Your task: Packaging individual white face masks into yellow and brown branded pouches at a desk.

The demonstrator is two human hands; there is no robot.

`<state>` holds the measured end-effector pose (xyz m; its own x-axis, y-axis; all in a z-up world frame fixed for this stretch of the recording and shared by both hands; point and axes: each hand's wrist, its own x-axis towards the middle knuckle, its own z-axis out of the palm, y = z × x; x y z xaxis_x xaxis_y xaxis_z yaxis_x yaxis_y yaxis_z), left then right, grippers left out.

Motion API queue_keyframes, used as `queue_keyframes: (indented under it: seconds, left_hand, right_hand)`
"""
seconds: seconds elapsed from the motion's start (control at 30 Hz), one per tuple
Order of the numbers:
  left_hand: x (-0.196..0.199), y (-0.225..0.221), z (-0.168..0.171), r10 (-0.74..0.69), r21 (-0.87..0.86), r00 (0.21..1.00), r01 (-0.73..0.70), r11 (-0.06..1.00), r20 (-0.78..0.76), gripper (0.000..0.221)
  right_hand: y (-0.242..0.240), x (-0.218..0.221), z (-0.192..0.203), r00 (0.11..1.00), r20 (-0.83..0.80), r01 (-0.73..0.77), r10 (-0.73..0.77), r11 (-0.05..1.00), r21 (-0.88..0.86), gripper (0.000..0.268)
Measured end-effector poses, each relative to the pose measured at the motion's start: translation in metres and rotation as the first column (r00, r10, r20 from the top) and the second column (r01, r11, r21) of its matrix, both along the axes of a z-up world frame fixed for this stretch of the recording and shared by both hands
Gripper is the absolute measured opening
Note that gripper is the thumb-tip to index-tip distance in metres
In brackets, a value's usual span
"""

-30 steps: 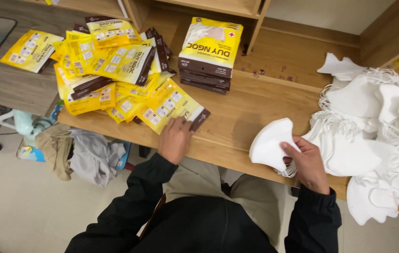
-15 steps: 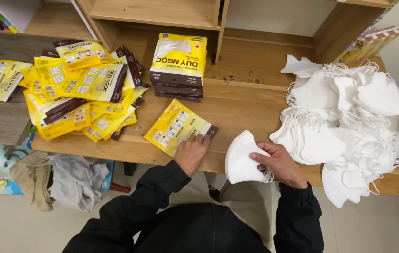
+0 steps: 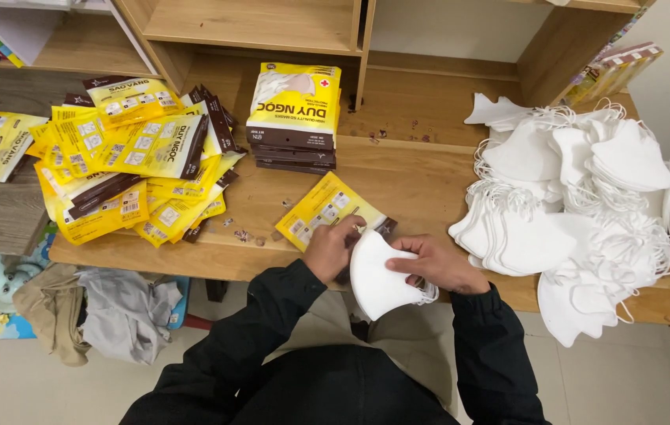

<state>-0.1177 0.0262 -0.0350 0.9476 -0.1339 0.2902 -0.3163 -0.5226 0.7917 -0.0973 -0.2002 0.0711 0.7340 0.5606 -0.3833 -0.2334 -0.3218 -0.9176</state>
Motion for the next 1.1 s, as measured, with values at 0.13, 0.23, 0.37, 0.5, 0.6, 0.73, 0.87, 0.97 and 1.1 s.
queue_keyframes:
  seconds: [0.13, 0.23, 0.37, 0.5, 0.6, 0.73, 0.87, 0.97, 1.1]
  left_hand:
    - [0.006, 0.007, -0.003, 0.026, -0.056, 1.0, -0.027, 0.998, -0.008, 0.031]
    - [0.011, 0.007, -0.005, 0.037, -0.041, 0.995, -0.033, 0.999, 0.093, 0.029]
    - [0.014, 0.005, 0.004, 0.074, 0.085, 0.917, -0.116, 0.99, 0.391, 0.018]
    - [0.002, 0.003, 0.006, -0.019, 0.207, 0.873, -0.095, 0.974, 0.487, 0.019]
    - [-0.001, 0.001, 0.004, -0.116, 0.308, 0.859, -0.05, 0.95, 0.499, 0.017]
    - [-0.005, -0.009, 0.012, -0.094, 0.398, 0.781, -0.207, 0.893, 0.618, 0.016]
    - [0.0, -0.01, 0.018, -0.113, 0.4, 0.684, -0.277, 0.874, 0.721, 0.01]
    - [0.001, -0.008, 0.02, -0.128, 0.398, 0.679, -0.257, 0.881, 0.723, 0.008]
    - [-0.006, -0.007, 0.028, -0.167, 0.416, 0.693, -0.209, 0.885, 0.702, 0.008]
  right_hand:
    - [-0.001, 0.005, -0.007, 1.0, -0.026, -0.006, 0.004, 0.998, -0.063, 0.015]
    - [-0.006, 0.015, -0.034, 0.999, -0.013, -0.03, 0.029, 0.997, -0.076, 0.02]
    - [-0.006, 0.021, -0.046, 0.999, 0.046, -0.023, 0.027, 0.995, -0.093, 0.018]
    - [-0.008, 0.026, -0.059, 0.999, 0.053, 0.004, 0.002, 0.993, -0.118, 0.018]
    - [-0.002, 0.02, -0.046, 0.998, 0.03, 0.055, -0.053, 0.994, -0.092, 0.017]
    - [0.007, 0.011, -0.038, 0.997, 0.033, 0.071, -0.069, 0.994, -0.08, 0.018]
    - [0.016, 0.007, -0.05, 0.991, 0.035, 0.131, -0.131, 0.991, 0.0, 0.02]
    - [0.019, 0.001, -0.048, 0.981, 0.005, 0.194, -0.194, 0.981, 0.03, 0.024]
    - [0.019, 0.0, -0.055, 0.946, -0.005, 0.324, -0.325, 0.944, 0.06, 0.031]
